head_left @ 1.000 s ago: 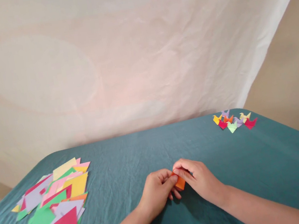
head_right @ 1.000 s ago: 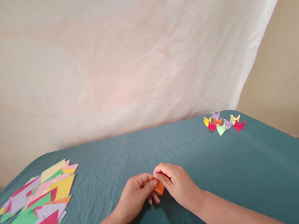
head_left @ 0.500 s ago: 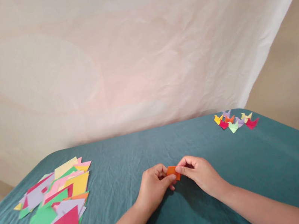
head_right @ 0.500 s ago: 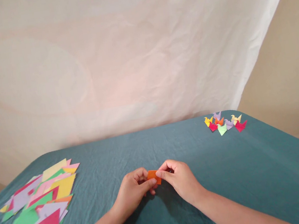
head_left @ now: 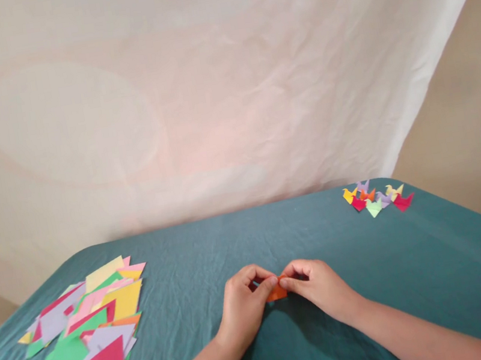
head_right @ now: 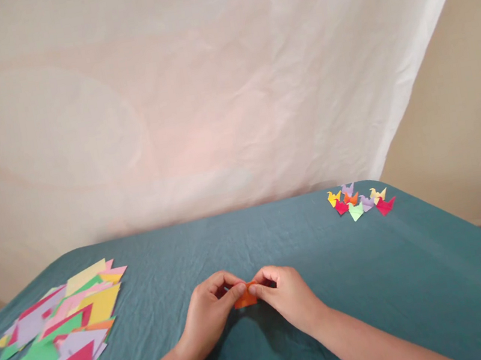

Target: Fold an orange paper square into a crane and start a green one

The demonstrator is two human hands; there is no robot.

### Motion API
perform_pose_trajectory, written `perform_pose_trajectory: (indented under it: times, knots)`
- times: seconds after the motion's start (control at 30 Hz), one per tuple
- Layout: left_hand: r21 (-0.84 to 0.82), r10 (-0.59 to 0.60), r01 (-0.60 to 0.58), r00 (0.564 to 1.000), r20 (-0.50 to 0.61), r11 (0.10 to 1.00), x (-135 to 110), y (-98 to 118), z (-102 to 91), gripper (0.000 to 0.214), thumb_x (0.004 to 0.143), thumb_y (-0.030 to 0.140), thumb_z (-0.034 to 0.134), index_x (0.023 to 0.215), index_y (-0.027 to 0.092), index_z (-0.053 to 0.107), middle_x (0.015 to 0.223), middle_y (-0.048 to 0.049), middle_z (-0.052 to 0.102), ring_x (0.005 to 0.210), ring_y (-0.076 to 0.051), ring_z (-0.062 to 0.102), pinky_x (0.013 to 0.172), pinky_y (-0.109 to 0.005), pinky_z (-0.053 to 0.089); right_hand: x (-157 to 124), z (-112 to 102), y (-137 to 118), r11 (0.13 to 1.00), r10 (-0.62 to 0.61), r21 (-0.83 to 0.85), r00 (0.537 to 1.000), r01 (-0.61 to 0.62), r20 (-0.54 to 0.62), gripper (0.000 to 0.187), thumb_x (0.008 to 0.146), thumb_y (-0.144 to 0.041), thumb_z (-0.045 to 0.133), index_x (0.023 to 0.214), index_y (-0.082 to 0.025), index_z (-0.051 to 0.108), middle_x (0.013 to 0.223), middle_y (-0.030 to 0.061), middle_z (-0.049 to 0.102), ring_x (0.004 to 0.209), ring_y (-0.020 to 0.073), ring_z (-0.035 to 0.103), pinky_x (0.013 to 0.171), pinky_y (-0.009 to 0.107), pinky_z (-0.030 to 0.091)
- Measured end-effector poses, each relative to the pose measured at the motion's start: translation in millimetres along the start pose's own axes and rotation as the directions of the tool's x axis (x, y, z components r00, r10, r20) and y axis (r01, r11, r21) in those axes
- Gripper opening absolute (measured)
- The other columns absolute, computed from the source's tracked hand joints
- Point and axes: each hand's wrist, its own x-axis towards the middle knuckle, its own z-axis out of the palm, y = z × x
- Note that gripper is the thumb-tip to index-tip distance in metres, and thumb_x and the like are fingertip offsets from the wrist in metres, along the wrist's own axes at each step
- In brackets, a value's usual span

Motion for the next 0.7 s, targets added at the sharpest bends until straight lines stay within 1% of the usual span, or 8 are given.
perform_pose_trajectory:
  times: [0.1,0.17,0.23,0.33,0.4,0.5,0.57,0.7]
  knots:
    - [-0.121,-0.043,0.039,0.998,-0.035,0.992,1,-5,2.5,0.02,0.079,0.034,0.058,0.071,0.016,0.062,0.061,0.0004,0.061,0.056,-0.012,0.054,0.054,-0.021,0.041,-1,1,1,0.999,-0.022,-0.037,1.0,0.022,0.011,0.018,0.086,-0.028,0.053,0.076,-0.018,0.064,0.071,0.0004,0.064,0.067,0.015,0.057,0.06,0.023,0.04]
    - [-0.197,-0.058,0.052,0.998,-0.024,0.979,2,-7,4.1,0.022,0.08,0.036,0.057,0.071,0.016,0.059,0.06,0.0006,0.061,0.056,-0.012,0.054,0.054,-0.021,0.043,-2,2,2,0.995,-0.058,-0.077,0.998,0.058,-0.003,0.02,0.089,-0.026,0.049,0.075,-0.018,0.061,0.069,-0.0004,0.061,0.065,0.0142,0.055,0.06,0.022,0.038]
    - [-0.233,-0.072,0.072,0.997,0.006,0.97,4,-9,5.5,0.024,0.08,0.037,0.057,0.071,0.016,0.057,0.062,-0.0001,0.062,0.055,-0.012,0.055,0.053,-0.021,0.044,-2,3,3,0.984,-0.109,-0.146,0.993,0.1,-0.054,0.021,0.09,-0.025,0.046,0.073,-0.018,0.056,0.066,-0.0013,0.057,0.064,0.0137,0.052,0.059,0.022,0.037]
    - [-0.212,-0.095,0.099,0.995,0.028,0.972,5,-12,6.1,0.024,0.081,0.038,0.056,0.073,0.015,0.056,0.063,-0.0009,0.063,0.054,-0.012,0.056,0.051,-0.021,0.045,-2,4,6,0.955,-0.168,-0.265,0.979,0.133,-0.114,0.022,0.091,-0.024,0.045,0.071,-0.019,0.051,0.065,-0.0023,0.053,0.062,0.0133,0.049,0.059,0.023,0.035]
    - [-0.182,-0.103,0.108,0.994,0.033,0.977,5,-13,5.5,0.024,0.083,0.038,0.053,0.074,0.016,0.055,0.06,-0.0002,0.063,0.052,-0.011,0.056,0.05,-0.021,0.044,-2,4,7,0.943,-0.176,-0.305,0.978,0.134,-0.114,0.021,0.092,-0.024,0.045,0.071,-0.019,0.05,0.066,-0.0023,0.052,0.062,0.0134,0.049,0.059,0.023,0.034]
    - [-0.175,-0.112,0.116,0.993,0.035,0.978,5,-14,3.8,0.024,0.084,0.038,0.051,0.077,0.016,0.055,0.058,0.0012,0.062,0.049,-0.01,0.055,0.049,-0.02,0.042,-2,4,8,0.939,-0.171,-0.319,0.98,0.13,-0.102,0.022,0.092,-0.025,0.045,0.072,-0.019,0.05,0.066,-0.0024,0.053,0.062,0.0135,0.05,0.059,0.023,0.034]
    - [-0.215,-0.124,0.137,0.989,0.076,0.967,5,-14,3.0,0.021,0.083,0.037,0.053,0.083,0.016,0.055,0.06,0.0016,0.061,0.048,-0.009,0.053,0.048,-0.019,0.042,-2,4,7,0.938,-0.17,-0.322,0.98,0.129,-0.102,0.022,0.092,-0.026,0.044,0.072,-0.019,0.049,0.066,-0.0025,0.053,0.062,0.0133,0.05,0.058,0.022,0.034]
    - [-0.295,-0.138,0.201,0.965,0.221,0.934,7,-14,3.6,0.023,0.077,0.029,0.059,0.093,0.013,0.054,0.065,-0.0005,0.063,0.048,-0.009,0.054,0.05,-0.021,0.045,-2,5,6,0.946,-0.166,-0.297,0.981,0.131,-0.096,0.022,0.093,-0.026,0.043,0.074,-0.019,0.052,0.067,-0.0022,0.055,0.063,0.0132,0.051,0.059,0.022,0.034]
